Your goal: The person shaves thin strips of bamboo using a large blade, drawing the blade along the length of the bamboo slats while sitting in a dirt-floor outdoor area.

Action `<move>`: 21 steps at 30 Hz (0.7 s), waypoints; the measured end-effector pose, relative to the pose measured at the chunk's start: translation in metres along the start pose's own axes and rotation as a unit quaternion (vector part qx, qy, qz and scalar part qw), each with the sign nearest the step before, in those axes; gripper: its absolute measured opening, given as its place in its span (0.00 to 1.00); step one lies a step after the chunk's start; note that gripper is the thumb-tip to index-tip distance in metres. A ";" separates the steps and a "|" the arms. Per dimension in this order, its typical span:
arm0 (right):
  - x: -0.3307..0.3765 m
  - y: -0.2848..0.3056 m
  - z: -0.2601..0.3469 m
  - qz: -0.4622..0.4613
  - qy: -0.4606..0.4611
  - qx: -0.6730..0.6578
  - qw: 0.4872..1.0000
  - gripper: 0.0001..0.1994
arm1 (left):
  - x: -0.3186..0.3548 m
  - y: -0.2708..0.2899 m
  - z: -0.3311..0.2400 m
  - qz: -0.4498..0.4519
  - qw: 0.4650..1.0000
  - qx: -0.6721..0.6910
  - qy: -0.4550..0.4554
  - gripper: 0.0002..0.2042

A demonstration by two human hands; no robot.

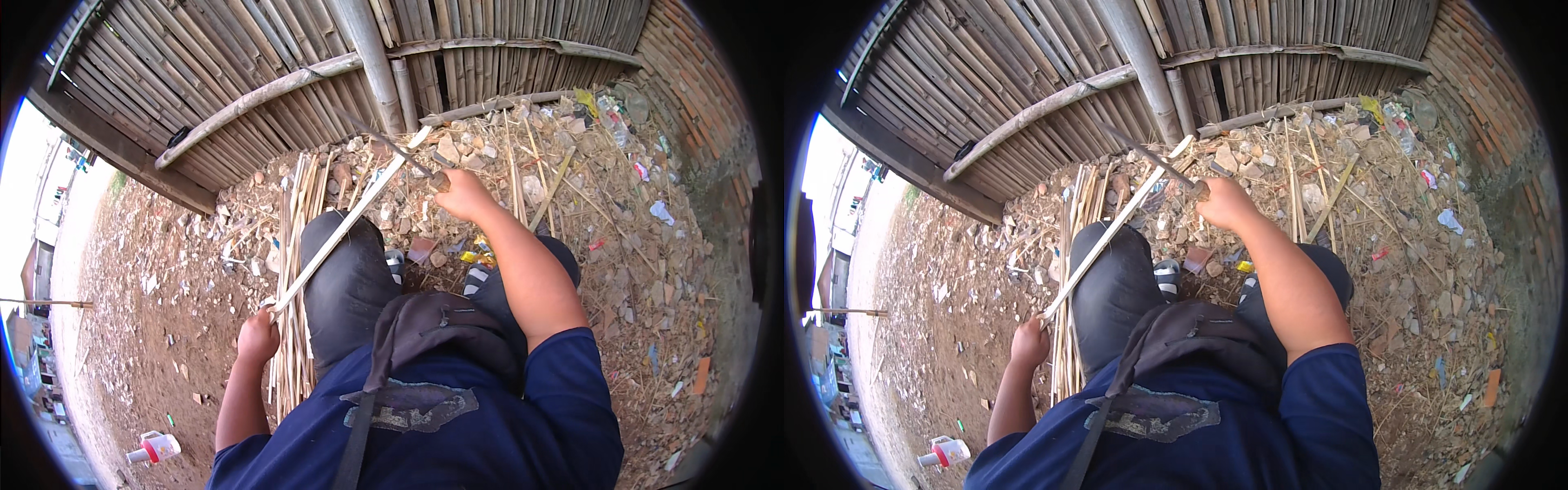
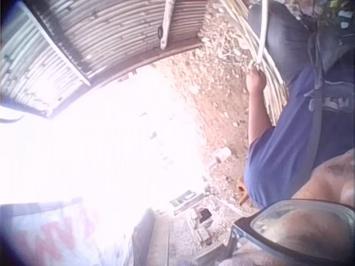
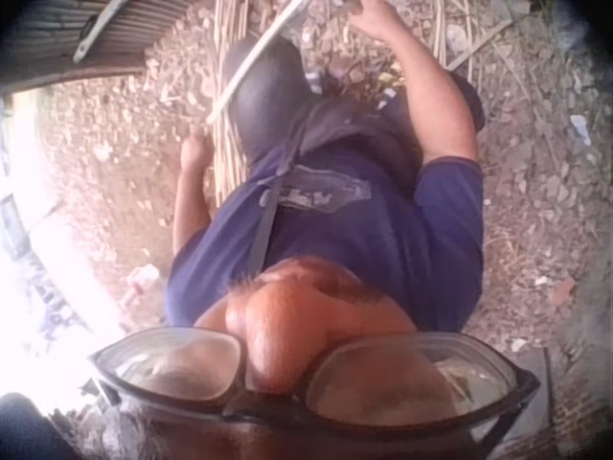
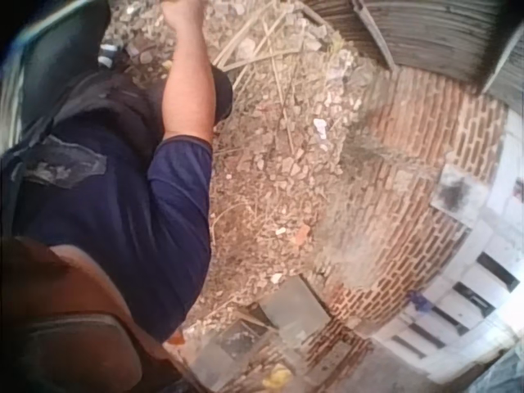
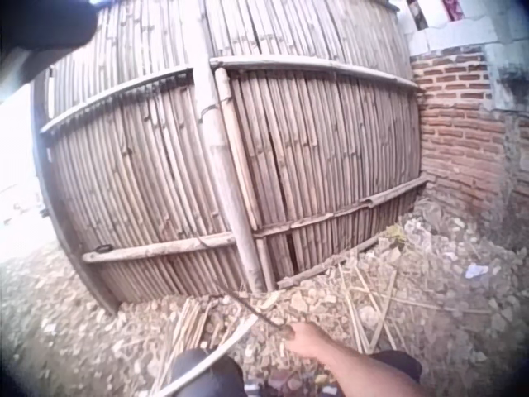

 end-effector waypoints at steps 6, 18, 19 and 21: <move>0.020 -0.019 0.045 0.041 0.113 0.203 0.972 0.07 | 0.004 0.009 -0.005 -0.018 1.000 0.000 -0.002 0.16; 0.003 0.021 -0.006 -0.075 0.008 0.213 0.974 0.08 | 0.004 0.037 -0.002 0.020 0.997 -0.069 0.020 0.18; 0.004 0.021 -0.001 -0.082 0.022 0.223 0.971 0.08 | 0.006 0.032 0.003 0.007 0.998 -0.066 0.013 0.18; 0.007 0.017 0.003 -0.096 0.043 0.239 0.965 0.08 | 0.010 0.023 0.011 -0.013 0.998 -0.066 -0.008 0.19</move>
Point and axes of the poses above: each hand's wrist, its own x-axis away from the middle knuckle, its own y-axis out of the back of the hand, z = x × y, the point moved 5 cm from there along -x, towards the middle knuckle, and after that the axes turned 9 degrees about z, right-handed, at the moved point
